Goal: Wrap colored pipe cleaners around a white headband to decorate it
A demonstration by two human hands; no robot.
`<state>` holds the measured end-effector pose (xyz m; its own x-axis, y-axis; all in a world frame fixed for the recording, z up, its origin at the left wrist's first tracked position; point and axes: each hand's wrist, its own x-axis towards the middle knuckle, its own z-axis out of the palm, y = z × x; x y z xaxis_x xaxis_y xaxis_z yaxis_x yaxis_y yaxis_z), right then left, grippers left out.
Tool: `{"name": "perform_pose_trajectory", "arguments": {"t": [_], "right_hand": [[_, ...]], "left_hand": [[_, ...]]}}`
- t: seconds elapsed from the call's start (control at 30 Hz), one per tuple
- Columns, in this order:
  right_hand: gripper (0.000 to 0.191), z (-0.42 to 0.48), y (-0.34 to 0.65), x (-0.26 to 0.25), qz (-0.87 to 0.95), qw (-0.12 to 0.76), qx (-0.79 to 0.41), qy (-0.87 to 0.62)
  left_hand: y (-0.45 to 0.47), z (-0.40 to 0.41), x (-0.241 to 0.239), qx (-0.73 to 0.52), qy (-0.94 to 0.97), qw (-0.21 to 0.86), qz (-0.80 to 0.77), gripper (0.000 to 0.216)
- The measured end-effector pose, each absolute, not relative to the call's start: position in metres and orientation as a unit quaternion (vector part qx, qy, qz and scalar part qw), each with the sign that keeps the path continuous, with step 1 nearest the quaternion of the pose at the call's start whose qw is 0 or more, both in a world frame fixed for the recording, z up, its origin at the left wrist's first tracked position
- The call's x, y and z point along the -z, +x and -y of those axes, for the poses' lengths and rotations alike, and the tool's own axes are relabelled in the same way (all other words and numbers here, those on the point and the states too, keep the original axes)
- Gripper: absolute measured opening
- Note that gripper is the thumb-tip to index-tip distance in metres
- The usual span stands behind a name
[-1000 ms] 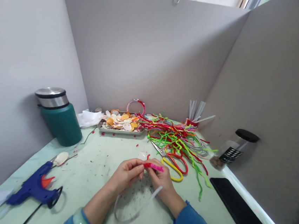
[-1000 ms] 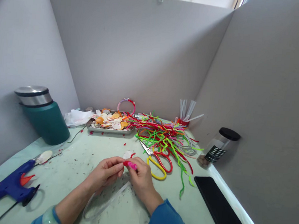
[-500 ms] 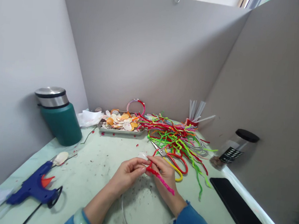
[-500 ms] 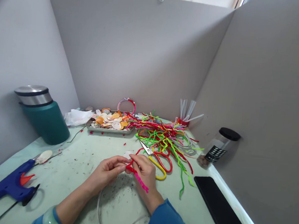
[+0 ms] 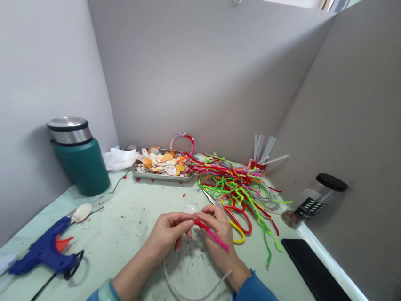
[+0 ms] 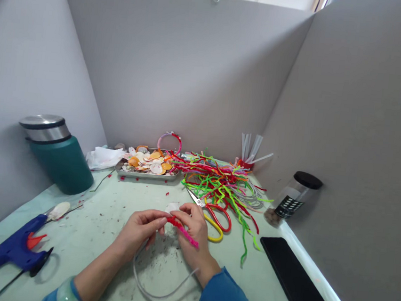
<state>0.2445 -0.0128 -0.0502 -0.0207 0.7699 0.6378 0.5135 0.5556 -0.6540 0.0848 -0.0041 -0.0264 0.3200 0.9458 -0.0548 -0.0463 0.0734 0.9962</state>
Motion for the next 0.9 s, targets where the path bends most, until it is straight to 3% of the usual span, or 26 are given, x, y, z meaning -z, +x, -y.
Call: {"name": "perform_pose_trajectory", "arguments": {"t": [0.27, 0.5, 0.9], "right_hand": [[0.016, 0.015, 0.239, 0.047, 0.731, 0.483, -0.092, -0.473], [0.021, 0.016, 0.237, 0.048, 0.724, 0.522, -0.134, -0.430], [0.022, 0.020, 0.234, 0.044, 0.742, 0.506, -0.160, -0.409]], "left_hand": [[0.083, -0.002, 0.031, -0.459, 0.468, 0.621, -0.429, 0.031], [0.085, -0.002, 0.029, -0.459, 0.432, 0.656, -0.414, 0.032], [0.085, 0.000, 0.029, -0.447, 0.451, 0.659, -0.403, 0.031]]}}
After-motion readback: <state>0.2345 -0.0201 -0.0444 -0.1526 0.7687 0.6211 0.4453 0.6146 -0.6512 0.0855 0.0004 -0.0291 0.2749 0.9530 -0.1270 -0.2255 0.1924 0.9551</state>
